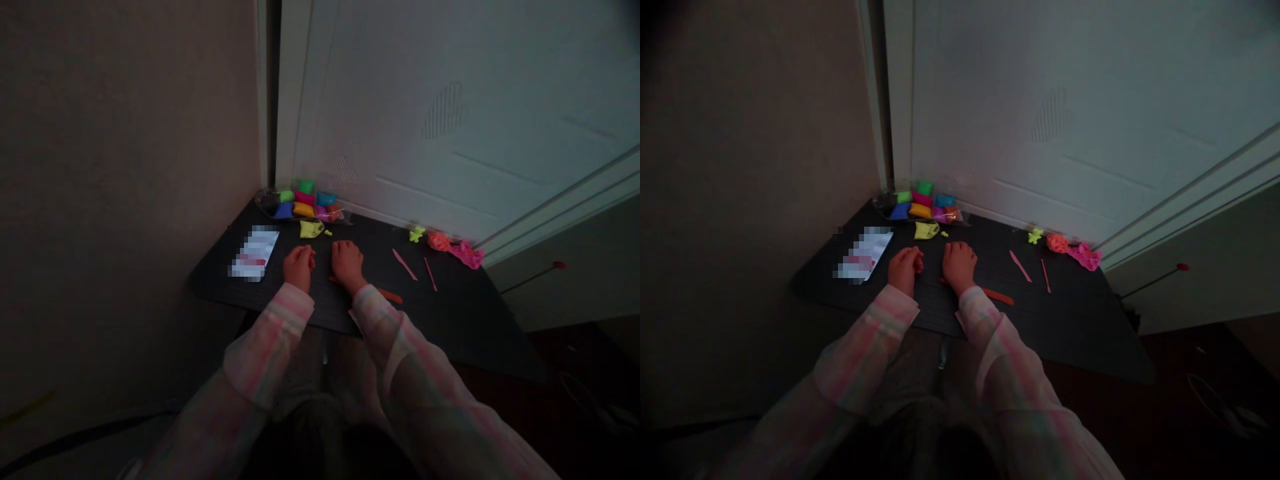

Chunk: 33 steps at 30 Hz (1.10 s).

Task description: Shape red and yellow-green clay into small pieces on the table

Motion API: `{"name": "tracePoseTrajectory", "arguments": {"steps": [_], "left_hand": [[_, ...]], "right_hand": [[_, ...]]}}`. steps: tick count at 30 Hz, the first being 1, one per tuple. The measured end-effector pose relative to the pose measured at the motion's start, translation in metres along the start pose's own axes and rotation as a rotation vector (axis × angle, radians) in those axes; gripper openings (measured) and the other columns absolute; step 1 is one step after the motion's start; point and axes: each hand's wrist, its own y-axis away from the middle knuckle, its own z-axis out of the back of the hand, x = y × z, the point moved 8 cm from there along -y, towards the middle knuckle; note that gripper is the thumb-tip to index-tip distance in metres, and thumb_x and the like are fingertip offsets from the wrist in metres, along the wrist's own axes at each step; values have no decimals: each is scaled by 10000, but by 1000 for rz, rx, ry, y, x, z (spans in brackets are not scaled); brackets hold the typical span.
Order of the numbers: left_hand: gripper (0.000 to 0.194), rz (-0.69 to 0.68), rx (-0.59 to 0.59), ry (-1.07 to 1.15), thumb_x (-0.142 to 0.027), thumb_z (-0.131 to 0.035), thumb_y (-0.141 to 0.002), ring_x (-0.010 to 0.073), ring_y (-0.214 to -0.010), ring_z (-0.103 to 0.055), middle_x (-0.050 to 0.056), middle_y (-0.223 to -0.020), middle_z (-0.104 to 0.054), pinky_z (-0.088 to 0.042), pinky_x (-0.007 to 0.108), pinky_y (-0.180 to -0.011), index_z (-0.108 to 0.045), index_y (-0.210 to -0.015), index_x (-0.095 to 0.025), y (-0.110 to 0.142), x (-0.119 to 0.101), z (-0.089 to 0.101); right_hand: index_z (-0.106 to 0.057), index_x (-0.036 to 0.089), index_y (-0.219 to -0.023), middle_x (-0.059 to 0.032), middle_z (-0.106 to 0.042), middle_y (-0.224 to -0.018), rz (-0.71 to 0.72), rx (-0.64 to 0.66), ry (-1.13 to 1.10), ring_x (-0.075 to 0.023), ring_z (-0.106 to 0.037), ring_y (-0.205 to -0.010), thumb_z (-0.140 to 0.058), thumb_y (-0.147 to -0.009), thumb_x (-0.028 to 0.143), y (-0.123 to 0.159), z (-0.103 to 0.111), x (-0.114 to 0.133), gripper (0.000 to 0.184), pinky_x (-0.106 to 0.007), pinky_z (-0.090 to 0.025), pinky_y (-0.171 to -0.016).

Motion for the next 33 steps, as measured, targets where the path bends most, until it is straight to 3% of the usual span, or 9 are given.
{"name": "tracePoseTrajectory", "arguments": {"steps": [14, 23, 29, 33], "left_hand": [[181, 2, -22, 50, -270, -490, -648, 40, -371, -360, -61, -400, -395, -262, 165, -372, -496, -517, -144, -1, 0, 0], [187, 17, -29, 29, -272, -494, -640, 39, -374, -363, -60, -402, -395, -265, 164, -373, -496, -508, -140, -1, 1, 3], [185, 14, -30, 12, -273, -490, -643, 40, -368, -368, -61, -401, -399, -264, 168, -373, -495, -511, -144, -2, 2, 2], [184, 0, -25, -6, -271, -490, -642, 41, -365, -364, -61, -397, -395, -257, 169, -368, -494, -506, -146, -3, 2, 2]], "right_hand": [[-519, 143, -907, -117, -530, -956, 78, -181, 220, -248, -432, -927, -242, -842, 400, 14, 10, 21, 383, -389, -299, -755], [-520, 159, -976, -122, -514, -1029, -34, -93, 92, -244, -419, -982, -232, -827, 464, 8, 4, 6, 445, -394, -286, -791], [-536, 131, -927, -135, -519, -997, 16, -187, 144, -265, -411, -972, -268, -817, 458, 14, 12, 15, 437, -409, -278, -791], [-541, 131, -937, -142, -517, -1018, -8, -153, 86, -270, -412, -986, -271, -814, 462, 14, 8, 14, 445, -425, -266, -810]]}}
